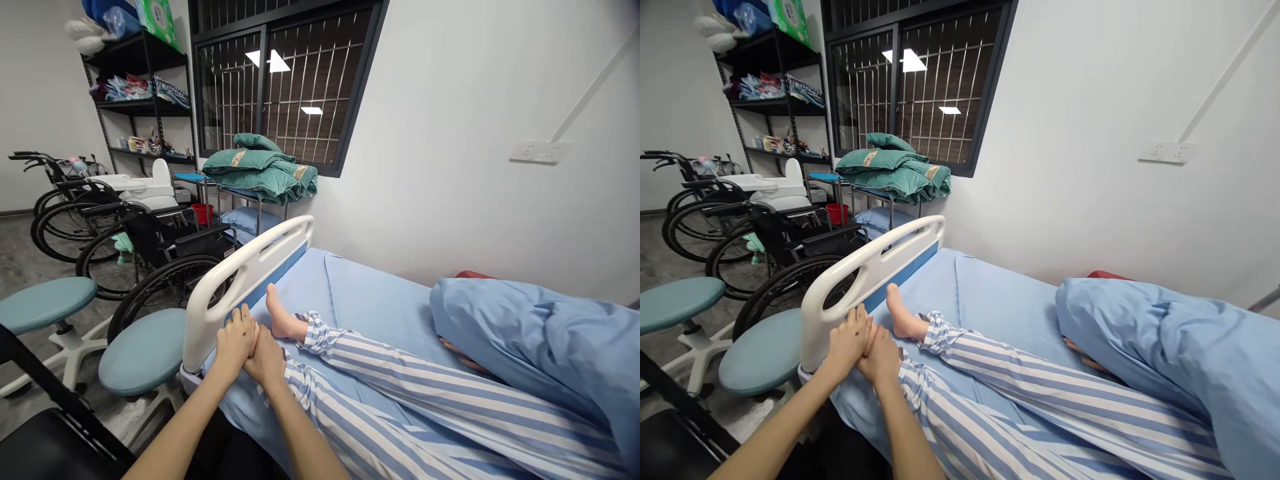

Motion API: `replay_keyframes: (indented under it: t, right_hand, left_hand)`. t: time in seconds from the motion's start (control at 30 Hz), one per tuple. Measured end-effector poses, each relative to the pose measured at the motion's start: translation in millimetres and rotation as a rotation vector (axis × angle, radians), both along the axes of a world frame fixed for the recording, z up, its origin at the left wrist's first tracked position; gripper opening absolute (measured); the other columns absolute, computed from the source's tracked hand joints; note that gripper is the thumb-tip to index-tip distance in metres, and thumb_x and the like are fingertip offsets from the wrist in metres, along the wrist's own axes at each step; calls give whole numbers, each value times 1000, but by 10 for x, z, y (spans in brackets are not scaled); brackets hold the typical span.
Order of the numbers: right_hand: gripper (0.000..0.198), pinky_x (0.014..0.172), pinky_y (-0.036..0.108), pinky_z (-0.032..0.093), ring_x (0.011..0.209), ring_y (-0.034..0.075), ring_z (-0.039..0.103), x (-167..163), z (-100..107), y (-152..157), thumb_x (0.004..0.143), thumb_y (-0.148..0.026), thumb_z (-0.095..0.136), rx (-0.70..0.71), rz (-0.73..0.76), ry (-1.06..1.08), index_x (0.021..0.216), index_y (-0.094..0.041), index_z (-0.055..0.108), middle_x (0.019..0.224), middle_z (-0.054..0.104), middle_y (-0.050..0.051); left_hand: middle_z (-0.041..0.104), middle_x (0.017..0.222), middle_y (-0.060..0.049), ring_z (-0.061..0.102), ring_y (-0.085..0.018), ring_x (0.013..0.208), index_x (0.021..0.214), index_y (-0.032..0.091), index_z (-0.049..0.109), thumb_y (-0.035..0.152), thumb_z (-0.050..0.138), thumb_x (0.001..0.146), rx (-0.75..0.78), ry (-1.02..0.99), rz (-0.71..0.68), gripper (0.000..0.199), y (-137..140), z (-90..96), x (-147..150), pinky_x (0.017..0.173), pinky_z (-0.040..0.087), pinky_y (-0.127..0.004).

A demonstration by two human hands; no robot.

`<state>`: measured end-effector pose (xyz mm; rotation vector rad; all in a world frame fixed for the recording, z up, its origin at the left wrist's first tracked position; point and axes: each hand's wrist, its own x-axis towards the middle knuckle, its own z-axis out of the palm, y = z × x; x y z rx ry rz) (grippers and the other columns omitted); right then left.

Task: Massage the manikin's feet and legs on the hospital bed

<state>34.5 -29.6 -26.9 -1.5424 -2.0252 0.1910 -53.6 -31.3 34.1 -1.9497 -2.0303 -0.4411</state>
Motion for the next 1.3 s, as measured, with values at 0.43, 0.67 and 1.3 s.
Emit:
replay_keyframes:
  t: [0.43, 0.67, 1.3]
  right_hand:
    - [40, 62, 30, 40, 77, 22, 53, 16, -19, -2, 61, -38, 56, 7, -27, 62, 94, -17, 45, 85, 54, 6]
    - [41, 62, 32, 40, 76, 23, 54, 28, 8, -4, 58, -38, 55, -16, -48, 39, 93, -18, 45, 87, 55, 7]
    - [33, 66, 30, 43, 79, 20, 55, 231, 241, 207, 65, -32, 54, -157, 59, 224, 94, -18, 49, 88, 57, 4]
  left_hand:
    - [65, 82, -18, 63, -26, 76, 87, 9, 66, 20, 33, 84, -292, 129, -149, 35, 226, 448, -14, 63, 45, -35]
    - [66, 84, -16, 62, -24, 79, 90, 11, 67, 22, 37, 83, -340, 199, -164, 33, 431, 482, 57, 66, 43, -32]
    - [64, 68, -8, 60, -16, 63, 69, 12, 59, 34, 43, 74, -884, -507, -484, 28, 1198, 332, 46, 60, 47, -25]
